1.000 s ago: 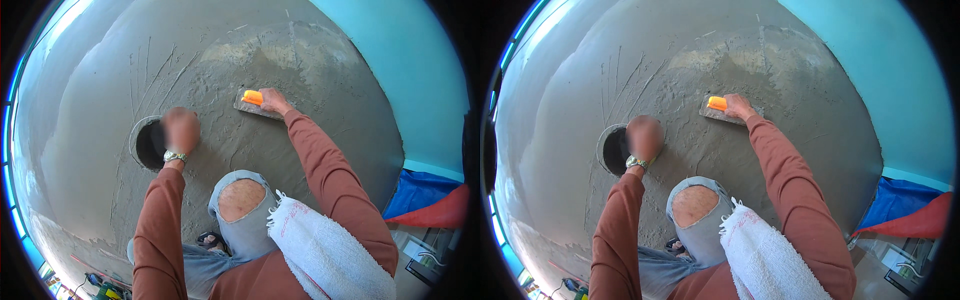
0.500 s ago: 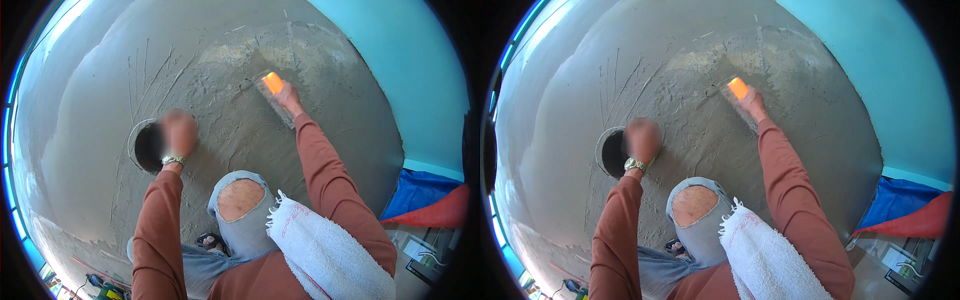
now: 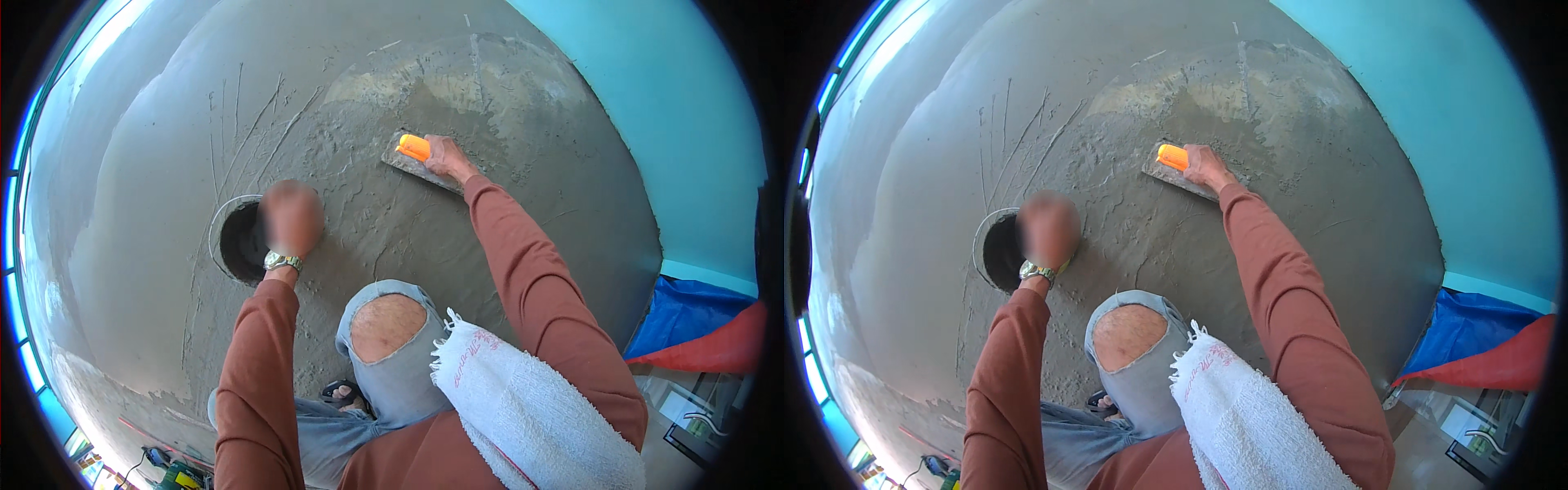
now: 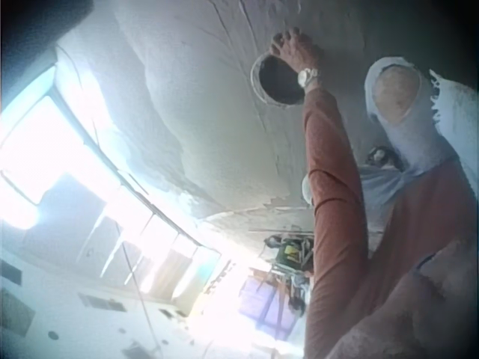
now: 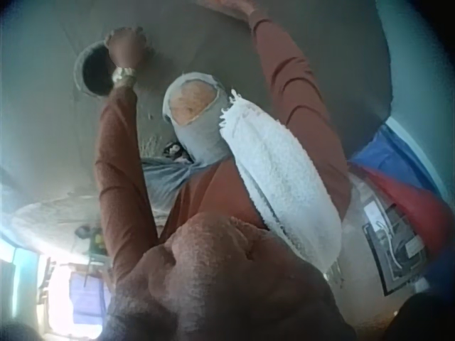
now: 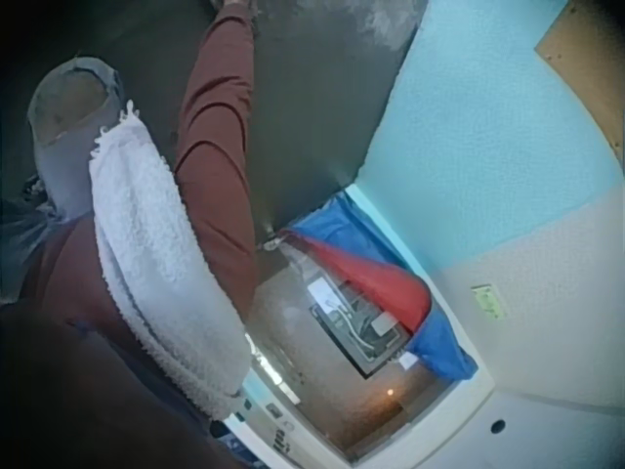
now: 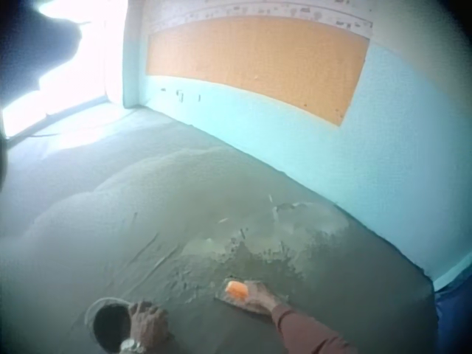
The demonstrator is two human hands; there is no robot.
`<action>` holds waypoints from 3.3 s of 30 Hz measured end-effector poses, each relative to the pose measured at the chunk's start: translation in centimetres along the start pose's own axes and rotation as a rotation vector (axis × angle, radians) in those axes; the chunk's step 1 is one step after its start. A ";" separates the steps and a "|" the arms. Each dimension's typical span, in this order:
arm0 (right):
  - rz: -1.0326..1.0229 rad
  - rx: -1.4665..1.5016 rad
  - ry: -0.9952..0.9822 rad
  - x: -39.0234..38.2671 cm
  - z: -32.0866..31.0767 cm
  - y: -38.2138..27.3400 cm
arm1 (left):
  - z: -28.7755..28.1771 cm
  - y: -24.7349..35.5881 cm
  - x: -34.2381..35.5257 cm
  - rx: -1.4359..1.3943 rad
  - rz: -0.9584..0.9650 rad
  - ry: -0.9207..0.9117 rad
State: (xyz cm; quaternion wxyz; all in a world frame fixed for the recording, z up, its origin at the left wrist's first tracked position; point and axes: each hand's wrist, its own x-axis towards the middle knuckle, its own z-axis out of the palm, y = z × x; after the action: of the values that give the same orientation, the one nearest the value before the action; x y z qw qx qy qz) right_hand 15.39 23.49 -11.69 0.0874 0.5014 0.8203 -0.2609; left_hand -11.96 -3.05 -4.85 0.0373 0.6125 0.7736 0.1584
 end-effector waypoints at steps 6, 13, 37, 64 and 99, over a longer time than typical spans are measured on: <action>0.410 0.285 0.501 2.6 -2.2 3.2 | 0.0 0.5 0.3 -0.021 -0.002 -0.005; 0.369 0.164 0.398 -0.1 -1.3 6.2 | -0.2 0.7 0.3 -0.010 0.007 0.021; 0.016 0.019 0.081 3.7 2.2 -4.1 | -0.7 1.5 0.6 -0.026 -0.030 -0.043; -0.081 0.069 0.229 -0.8 1.4 3.2 | -3.5 -2.5 -7.0 0.195 -0.380 0.266; -0.234 0.139 -0.004 -13.5 13.5 -8.6 | -2.1 -5.0 -9.6 0.079 -0.565 0.278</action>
State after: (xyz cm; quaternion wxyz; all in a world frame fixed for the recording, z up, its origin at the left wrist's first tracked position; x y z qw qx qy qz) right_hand 12.81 2.87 -14.73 0.0231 0.4066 0.8528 -0.3268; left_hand -14.79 -13.72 -5.59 -0.0499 0.3467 0.9164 0.1939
